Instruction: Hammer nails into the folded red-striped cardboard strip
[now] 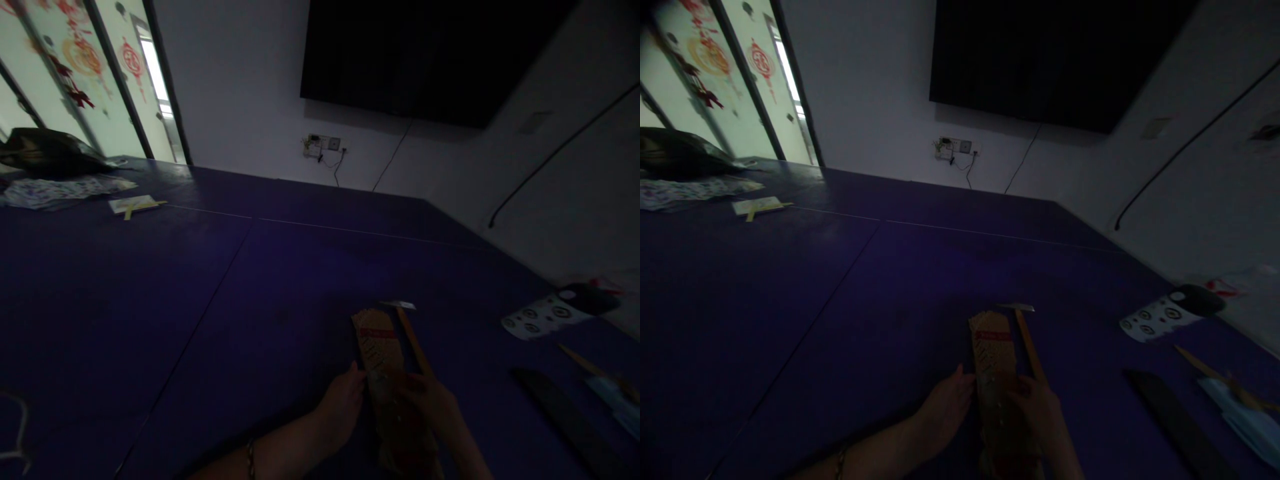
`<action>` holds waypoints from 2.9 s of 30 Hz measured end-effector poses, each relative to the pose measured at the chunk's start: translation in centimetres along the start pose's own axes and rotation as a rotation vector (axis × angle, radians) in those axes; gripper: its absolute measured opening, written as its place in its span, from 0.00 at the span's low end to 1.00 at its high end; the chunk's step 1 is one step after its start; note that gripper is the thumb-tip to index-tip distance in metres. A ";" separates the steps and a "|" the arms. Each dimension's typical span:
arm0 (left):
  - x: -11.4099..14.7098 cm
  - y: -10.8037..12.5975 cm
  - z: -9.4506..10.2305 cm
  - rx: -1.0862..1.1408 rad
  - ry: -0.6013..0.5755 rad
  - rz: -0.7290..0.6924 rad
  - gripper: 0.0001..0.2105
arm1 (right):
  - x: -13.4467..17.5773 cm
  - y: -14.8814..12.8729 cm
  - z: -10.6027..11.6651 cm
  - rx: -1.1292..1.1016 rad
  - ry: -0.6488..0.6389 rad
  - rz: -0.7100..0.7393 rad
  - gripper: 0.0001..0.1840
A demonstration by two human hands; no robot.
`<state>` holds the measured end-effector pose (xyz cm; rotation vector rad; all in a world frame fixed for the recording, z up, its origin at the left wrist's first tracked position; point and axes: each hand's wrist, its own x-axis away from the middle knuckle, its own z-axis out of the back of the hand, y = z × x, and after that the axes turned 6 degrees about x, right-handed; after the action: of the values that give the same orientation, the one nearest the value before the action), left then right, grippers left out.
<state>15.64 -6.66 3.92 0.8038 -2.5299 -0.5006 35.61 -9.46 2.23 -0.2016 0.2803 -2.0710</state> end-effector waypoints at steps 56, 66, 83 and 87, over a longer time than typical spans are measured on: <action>10.1 13.1 12.2 -1.320 -0.338 -0.351 0.27 | 7.3 -21.1 -5.2 -0.233 -0.621 1.071 0.30; 10.0 13.2 12.0 -1.315 -0.341 -0.331 0.23 | 7.5 -21.6 -5.4 -0.254 -0.565 1.076 0.25; 9.9 13.3 11.9 -1.307 -0.307 -0.320 0.21 | 7.3 -21.4 -6.2 -0.327 -0.505 1.092 0.21; 9.8 13.2 11.9 -1.308 -0.323 -0.333 0.21 | 7.3 -21.4 -6.2 -0.340 -0.516 1.099 0.21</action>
<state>-3.56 -0.10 2.86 0.5795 -1.6443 -2.1674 12.64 -4.85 2.52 -0.6165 0.3199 -0.8343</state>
